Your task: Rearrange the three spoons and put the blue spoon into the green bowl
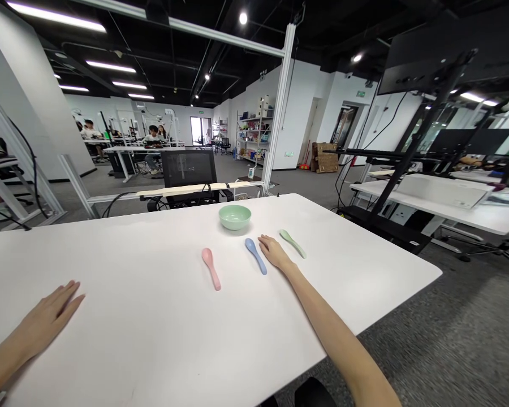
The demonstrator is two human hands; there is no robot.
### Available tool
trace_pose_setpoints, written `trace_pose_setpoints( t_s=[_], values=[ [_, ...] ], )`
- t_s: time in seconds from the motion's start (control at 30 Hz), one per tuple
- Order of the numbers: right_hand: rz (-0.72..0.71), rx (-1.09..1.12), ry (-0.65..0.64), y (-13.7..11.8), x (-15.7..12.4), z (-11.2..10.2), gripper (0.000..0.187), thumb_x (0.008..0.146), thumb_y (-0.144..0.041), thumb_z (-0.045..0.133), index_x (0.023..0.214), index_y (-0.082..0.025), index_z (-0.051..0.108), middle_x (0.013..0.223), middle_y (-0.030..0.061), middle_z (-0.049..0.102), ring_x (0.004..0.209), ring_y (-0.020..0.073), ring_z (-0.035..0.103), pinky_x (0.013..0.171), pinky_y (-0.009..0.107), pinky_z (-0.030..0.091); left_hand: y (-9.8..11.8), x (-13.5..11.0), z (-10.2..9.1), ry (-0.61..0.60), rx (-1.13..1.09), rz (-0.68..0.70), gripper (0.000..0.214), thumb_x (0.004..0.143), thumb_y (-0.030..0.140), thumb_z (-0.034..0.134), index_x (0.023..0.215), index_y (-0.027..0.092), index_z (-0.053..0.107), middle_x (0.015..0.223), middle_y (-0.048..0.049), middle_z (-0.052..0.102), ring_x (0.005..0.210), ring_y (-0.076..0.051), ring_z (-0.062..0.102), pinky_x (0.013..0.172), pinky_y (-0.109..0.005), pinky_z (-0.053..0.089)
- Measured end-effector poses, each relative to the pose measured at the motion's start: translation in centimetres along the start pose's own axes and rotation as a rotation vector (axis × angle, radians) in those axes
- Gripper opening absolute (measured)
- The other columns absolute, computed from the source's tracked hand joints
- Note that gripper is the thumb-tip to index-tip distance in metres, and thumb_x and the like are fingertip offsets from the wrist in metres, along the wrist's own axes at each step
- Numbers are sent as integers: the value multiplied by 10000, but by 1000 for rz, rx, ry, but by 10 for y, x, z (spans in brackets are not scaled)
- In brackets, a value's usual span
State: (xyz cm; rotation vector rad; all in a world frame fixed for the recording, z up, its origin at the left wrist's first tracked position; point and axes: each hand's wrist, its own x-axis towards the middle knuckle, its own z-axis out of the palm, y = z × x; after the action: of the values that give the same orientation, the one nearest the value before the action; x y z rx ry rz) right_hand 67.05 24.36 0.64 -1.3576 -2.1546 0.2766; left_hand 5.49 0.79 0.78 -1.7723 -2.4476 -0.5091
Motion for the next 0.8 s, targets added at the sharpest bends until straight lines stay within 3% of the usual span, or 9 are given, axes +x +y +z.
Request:
trace_pose_setpoints(
  t_s=[0.23, 0.6, 0.8],
  values=[
    [13, 5, -4, -2, 0, -1, 428, 1024, -246, 456, 1346, -131, 713, 1484, 177, 625, 1443, 300, 538, 1228, 482, 393, -3, 1, 1, -60, -10, -12, 782, 953, 555, 231, 1506, 65, 484, 1634, -153, 474, 1560, -309, 391, 1262, -503, 354],
    [20, 8, -3, -5, 0, -2, 421, 1020, -253, 456, 1319, -126, 723, 1477, 190, 628, 1440, 307, 540, 1226, 472, 391, -4, 3, 3, -41, 24, -9, 795, 946, 567, 201, 1506, 79, 487, 1627, -138, 499, 1552, -292, 409, 1253, -477, 370],
    [91, 1, 68, -26, -8, -15, 416, 1019, -292, 450, 1301, -132, 710, 1383, 189, 683, 1330, 311, 614, 1161, 445, 440, -4, 2, 2, -59, 9, -8, 797, 958, 551, 200, 1515, 49, 470, 1642, -161, 463, 1563, -310, 384, 1264, -503, 350]
  ],
)
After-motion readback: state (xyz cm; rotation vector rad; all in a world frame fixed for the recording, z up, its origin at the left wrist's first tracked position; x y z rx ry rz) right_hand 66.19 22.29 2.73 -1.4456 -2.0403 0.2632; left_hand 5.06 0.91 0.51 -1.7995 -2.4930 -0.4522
